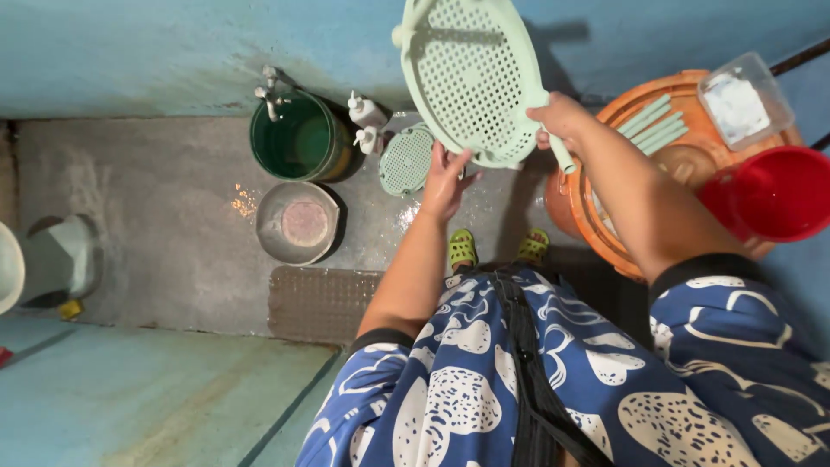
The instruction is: Washing and assembling a multi-tiered plastic storage shelf in a bathroom
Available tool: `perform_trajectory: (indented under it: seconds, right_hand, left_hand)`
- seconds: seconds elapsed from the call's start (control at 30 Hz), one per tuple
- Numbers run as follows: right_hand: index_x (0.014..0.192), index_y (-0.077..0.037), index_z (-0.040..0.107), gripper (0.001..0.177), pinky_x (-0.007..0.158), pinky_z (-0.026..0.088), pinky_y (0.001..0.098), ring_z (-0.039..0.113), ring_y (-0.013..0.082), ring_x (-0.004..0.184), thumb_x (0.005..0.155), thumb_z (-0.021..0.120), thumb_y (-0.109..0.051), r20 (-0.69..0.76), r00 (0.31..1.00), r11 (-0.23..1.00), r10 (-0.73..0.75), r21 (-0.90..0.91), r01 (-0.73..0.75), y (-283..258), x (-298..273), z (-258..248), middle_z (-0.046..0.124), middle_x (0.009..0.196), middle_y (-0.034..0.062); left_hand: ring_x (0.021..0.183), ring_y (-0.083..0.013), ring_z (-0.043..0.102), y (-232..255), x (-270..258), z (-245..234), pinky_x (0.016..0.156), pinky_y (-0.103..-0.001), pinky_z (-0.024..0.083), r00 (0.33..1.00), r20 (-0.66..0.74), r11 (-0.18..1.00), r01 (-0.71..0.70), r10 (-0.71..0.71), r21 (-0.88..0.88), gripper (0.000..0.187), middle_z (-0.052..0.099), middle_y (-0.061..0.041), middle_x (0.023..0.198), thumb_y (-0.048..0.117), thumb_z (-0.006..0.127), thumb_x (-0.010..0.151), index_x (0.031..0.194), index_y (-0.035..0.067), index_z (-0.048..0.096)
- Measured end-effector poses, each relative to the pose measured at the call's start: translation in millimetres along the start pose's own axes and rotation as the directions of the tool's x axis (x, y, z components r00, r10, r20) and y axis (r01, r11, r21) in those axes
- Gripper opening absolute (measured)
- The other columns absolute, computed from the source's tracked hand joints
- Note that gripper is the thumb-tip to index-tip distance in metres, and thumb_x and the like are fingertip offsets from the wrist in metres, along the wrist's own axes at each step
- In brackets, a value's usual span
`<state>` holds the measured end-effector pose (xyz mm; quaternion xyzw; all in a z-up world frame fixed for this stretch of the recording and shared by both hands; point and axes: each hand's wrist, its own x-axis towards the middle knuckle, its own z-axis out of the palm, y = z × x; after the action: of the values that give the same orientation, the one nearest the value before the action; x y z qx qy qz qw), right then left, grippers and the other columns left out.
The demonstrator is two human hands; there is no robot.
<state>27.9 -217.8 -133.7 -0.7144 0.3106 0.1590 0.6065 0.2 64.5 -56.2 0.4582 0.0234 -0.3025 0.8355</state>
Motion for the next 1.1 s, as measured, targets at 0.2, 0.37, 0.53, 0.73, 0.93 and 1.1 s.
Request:
perform_trajectory:
  seconds: [0.2,0.37,0.53,0.73,0.93,1.1]
  right_hand:
    - [0.136,0.011,0.057,0.061,0.058,0.062,0.0431,0.066,0.0255,0.066,0.094,0.078,-0.028,0.074,0.997,0.955,0.004,-0.296,0.018,-53.2,-65.0,15.4,0.066,0.104,0.0301]
    - [0.166,-0.023,-0.001,0.088,0.118,0.036,0.0486,0.036,0.0401,0.146,0.101,0.058,-0.014,0.157,0.964,0.535,0.216,-0.845,0.018,-150.9,-146.2,15.2,0.018,0.169,0.0162]
    - [0.168,-0.031,0.02,0.077,0.075,0.051,0.0437,0.063,0.0375,0.096,0.101,0.059,-0.027,0.343,0.936,0.214,0.075,-0.923,0.321,-124.7,-112.8,42.6,0.063,0.127,0.0256]
    - [0.12,-0.013,0.047,0.04,0.056,0.049,0.0512,0.073,0.0426,0.082,0.097,0.062,-0.042,0.522,0.848,-0.156,-0.093,-0.849,0.505,-129.8,-134.2,81.2,0.076,0.099,0.0148]
    - [0.115,-0.018,0.065,0.029,0.073,0.056,0.0502,0.071,0.039,0.09,0.086,0.062,-0.017,0.547,0.834,-0.06,-0.069,-0.837,0.544,-134.2,-145.6,95.7,0.072,0.1,0.0132]
    - [0.149,-0.059,0.043,0.053,0.072,0.059,0.0399,0.075,0.0301,0.103,0.104,0.043,-0.032,0.502,0.864,-0.361,0.042,-0.799,0.481,-149.5,-158.5,90.5,0.073,0.123,0.0051]
  left_hand:
    - [0.131,-0.0493,0.047,2.7,24.7,7.3,0.094,-0.065,0.049,0.894,-0.434,0.993,0.1,-0.116,-0.06,0.069,0.039,-0.017,0.153,0.034,0.062,0.098,0.157,0.039,0.025]
    - [0.101,-0.0276,0.054,31.3,10.3,18.4,0.072,-0.042,0.051,0.851,-0.506,0.99,0.109,-0.138,-0.087,0.062,0.057,-0.009,0.122,0.016,0.049,0.079,0.138,0.026,0.035]
    - [0.112,-0.0284,0.058,10.5,18.4,8.8,0.081,-0.046,0.053,0.839,-0.523,0.988,0.111,-0.152,-0.109,0.063,0.061,-0.007,0.132,0.022,0.048,0.083,0.145,0.027,0.039]
    - [0.089,-0.0205,0.062,-19.6,30.4,-9.6,0.07,-0.038,0.052,0.81,-0.549,0.977,0.141,-0.207,-0.161,0.039,0.068,-0.003,0.106,0.027,0.048,0.085,0.123,0.022,0.056]
    - [0.076,-0.015,0.054,-16.2,29.0,-5.7,0.062,-0.032,0.041,0.781,-0.585,0.975,0.156,-0.219,-0.157,0.026,0.061,0.0,0.088,0.031,0.048,0.084,0.107,0.022,0.054]
    - [0.082,-0.0167,0.055,-0.8,18.6,1.9,0.067,-0.033,0.043,0.764,-0.61,0.976,0.136,-0.211,-0.167,0.03,0.064,-0.001,0.094,0.028,0.047,0.084,0.112,0.02,0.055]
